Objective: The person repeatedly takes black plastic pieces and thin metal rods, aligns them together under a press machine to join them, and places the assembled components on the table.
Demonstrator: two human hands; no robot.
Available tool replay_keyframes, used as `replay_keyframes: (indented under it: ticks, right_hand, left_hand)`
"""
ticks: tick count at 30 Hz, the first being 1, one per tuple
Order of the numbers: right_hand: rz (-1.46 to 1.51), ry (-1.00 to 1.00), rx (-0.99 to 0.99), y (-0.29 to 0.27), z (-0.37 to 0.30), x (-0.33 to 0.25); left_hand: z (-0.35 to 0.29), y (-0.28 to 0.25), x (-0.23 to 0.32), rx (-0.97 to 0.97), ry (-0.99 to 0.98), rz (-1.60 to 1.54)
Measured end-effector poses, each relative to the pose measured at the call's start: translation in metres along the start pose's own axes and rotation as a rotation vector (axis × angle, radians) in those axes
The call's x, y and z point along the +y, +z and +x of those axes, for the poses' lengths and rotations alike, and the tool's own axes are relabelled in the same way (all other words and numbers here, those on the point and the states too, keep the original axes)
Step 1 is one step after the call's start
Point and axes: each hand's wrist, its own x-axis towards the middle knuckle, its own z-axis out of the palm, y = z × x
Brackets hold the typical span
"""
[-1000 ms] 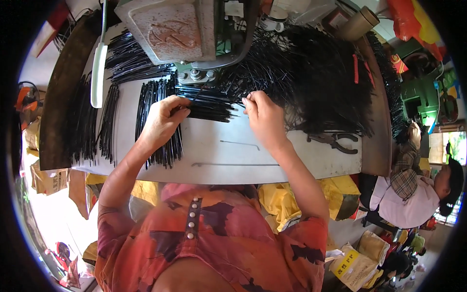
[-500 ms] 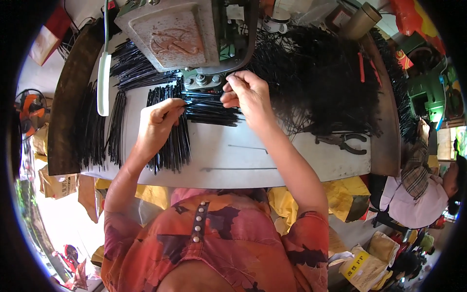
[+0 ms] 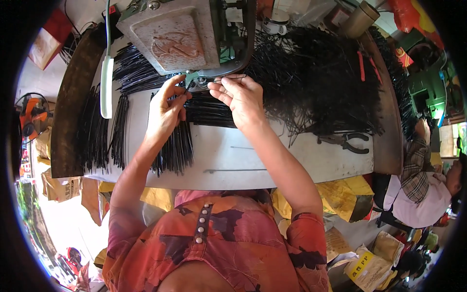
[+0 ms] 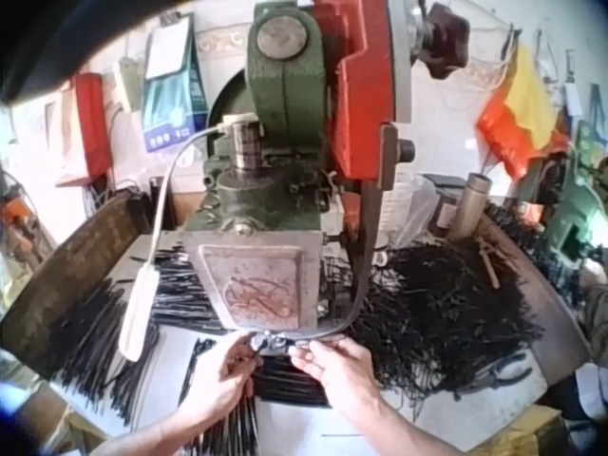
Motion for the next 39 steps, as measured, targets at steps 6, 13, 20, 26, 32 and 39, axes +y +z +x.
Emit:
replay_keyframes:
  ticks: [6, 13, 20, 26, 32, 39]
  right_hand:
    - [-0.017, -0.013, -0.010, 0.005, 0.000, 0.001]
    - [-0.022, -0.092, -0.017, 0.007, 0.003, 0.006]
    - [-0.044, -0.119, -0.011, 0.009, 0.003, 0.009]
    - [-0.063, -0.148, -0.019, 0.014, 0.003, 0.011]
    - [-0.077, -0.158, -0.002, 0.014, 0.002, 0.011]
    - [-0.093, -0.175, 0.016, 0.016, 0.002, 0.012]
  left_hand:
    - [0.015, -0.007, -0.017, 0.036, 0.192, 0.251]
    - [0.014, 0.000, -0.012, 0.031, 0.171, 0.292]
    - [0.014, 0.003, -0.014, 0.051, 0.188, 0.258]
    - [0.015, 0.003, -0.017, 0.053, 0.292, 0.284]
    - [0.016, 0.004, -0.012, 0.033, 0.241, 0.302]
    - [0.019, 0.003, -0.013, 0.042, 0.382, 0.386]
